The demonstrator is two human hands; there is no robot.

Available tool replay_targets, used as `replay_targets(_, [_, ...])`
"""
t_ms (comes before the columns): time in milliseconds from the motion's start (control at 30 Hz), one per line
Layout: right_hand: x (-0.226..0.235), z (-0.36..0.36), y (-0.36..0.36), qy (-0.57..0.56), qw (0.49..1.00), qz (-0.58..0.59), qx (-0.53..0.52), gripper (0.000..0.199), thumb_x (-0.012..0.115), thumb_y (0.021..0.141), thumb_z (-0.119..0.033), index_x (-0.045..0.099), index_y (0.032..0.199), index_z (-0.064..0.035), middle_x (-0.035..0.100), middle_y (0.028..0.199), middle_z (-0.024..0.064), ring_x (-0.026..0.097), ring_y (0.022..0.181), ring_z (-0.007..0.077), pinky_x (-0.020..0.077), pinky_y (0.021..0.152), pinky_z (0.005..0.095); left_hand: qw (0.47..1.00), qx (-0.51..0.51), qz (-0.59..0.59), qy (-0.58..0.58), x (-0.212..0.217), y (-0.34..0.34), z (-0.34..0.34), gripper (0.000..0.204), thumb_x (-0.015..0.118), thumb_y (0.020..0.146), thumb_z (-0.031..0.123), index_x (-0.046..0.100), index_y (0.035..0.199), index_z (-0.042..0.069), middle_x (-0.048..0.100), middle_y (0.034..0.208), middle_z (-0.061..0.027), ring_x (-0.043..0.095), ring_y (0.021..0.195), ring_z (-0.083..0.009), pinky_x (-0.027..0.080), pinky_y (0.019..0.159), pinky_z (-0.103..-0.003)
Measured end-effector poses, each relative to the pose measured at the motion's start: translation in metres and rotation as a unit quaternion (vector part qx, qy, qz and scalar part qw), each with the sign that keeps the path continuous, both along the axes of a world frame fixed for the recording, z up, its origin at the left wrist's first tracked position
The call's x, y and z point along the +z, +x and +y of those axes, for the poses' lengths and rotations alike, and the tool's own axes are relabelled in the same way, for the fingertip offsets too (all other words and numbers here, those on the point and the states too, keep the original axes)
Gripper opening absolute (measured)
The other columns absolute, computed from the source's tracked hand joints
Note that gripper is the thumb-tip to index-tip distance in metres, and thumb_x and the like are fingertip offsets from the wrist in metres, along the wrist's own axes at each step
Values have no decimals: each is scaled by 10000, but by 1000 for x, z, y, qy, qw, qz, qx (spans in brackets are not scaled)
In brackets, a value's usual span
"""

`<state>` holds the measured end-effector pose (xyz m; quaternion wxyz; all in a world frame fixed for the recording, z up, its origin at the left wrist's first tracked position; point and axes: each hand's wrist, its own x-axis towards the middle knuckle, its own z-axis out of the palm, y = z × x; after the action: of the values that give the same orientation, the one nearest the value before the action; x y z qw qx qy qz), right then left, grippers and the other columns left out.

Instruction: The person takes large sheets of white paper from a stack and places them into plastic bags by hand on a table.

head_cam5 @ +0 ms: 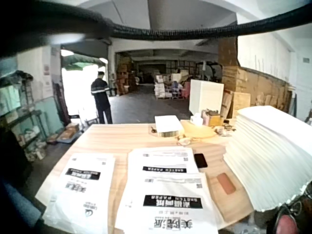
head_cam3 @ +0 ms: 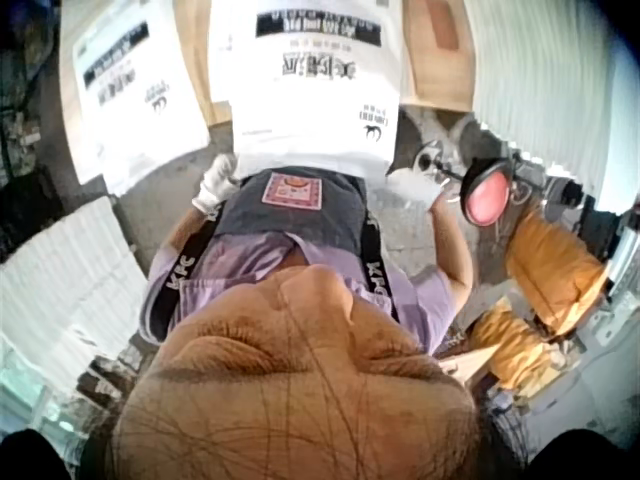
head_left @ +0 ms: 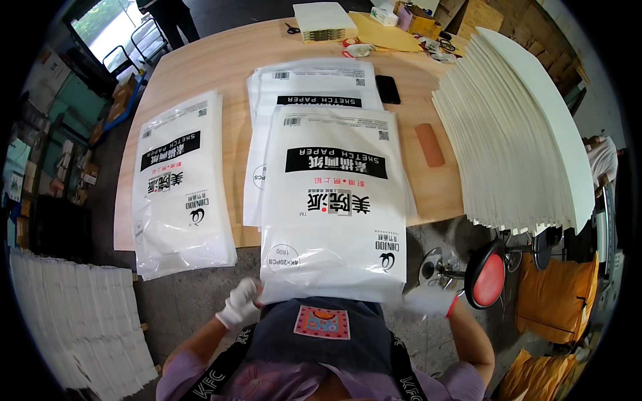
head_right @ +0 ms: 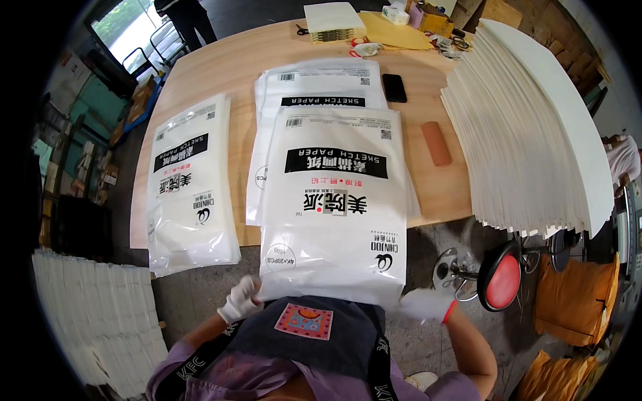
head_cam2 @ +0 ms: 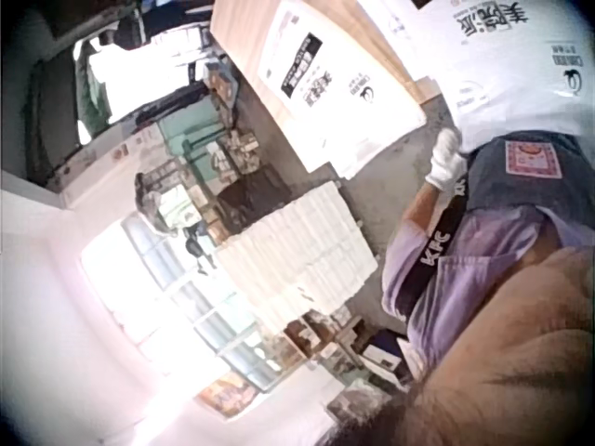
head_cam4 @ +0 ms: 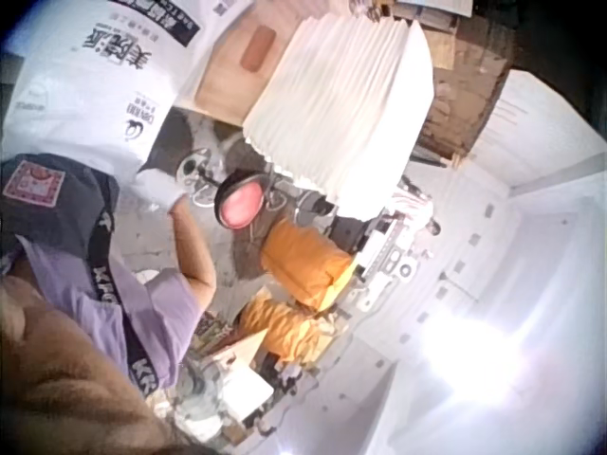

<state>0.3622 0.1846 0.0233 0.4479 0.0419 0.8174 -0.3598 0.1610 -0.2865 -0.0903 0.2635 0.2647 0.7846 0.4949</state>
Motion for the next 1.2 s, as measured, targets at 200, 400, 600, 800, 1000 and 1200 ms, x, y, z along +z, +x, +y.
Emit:
replay_targets(200, [-118,50,-18,-71,885,29,-459,657,621,894,-508,517,1332,-29,636,1166,134,629,1016,183,526,835,313,911,97,-376,136,-43,-59,76,447,559,968,347,528,1267,17,614,1181,-116,579,1070,-172,478,909,-318])
replay_targets(400, [-111,-15,-42,-290,801,-8,-524,331,555,984,-218,571,1280,-70,652,1105,47,640,863,135,531,698,288,988,85,-124,44,109,-86,101,436,668,900,185,543,1259,-28,672,1099,-123,614,1015,-165,485,895,-309])
replay_targets(600, [-98,-83,-136,-329,859,38,-390,366,569,974,-225,558,1284,-30,611,1135,17,559,942,90,453,802,234,988,108,109,-21,203,-83,23,510,717,856,215,541,1255,-50,671,1061,-185,619,1034,-215,487,906,-342])
replay_targets(800, [-66,-207,-306,-487,806,150,-302,467,601,950,-299,535,1290,16,635,1036,39,564,882,122,462,784,265,915,329,177,151,223,-146,-118,308,623,875,24,574,1174,-30,655,1014,-50,603,901,-101,489,772,-227])
replay_targets(1000, [-111,-312,-387,-299,905,136,-270,449,630,906,-404,651,1101,1,652,867,52,578,743,131,468,725,268,783,394,145,-459,124,-252,-227,436,579,916,336,555,1284,103,631,1187,-205,647,997,-365,523,843,-440])
replay_targets(1200, [-92,-315,-372,-262,914,116,-287,396,605,928,-334,609,1183,-31,650,887,41,591,714,123,491,623,256,794,336,214,-459,-1,-253,-231,612,524,920,364,344,1493,251,290,1523,-228,364,1336,-415,290,1119,-464])
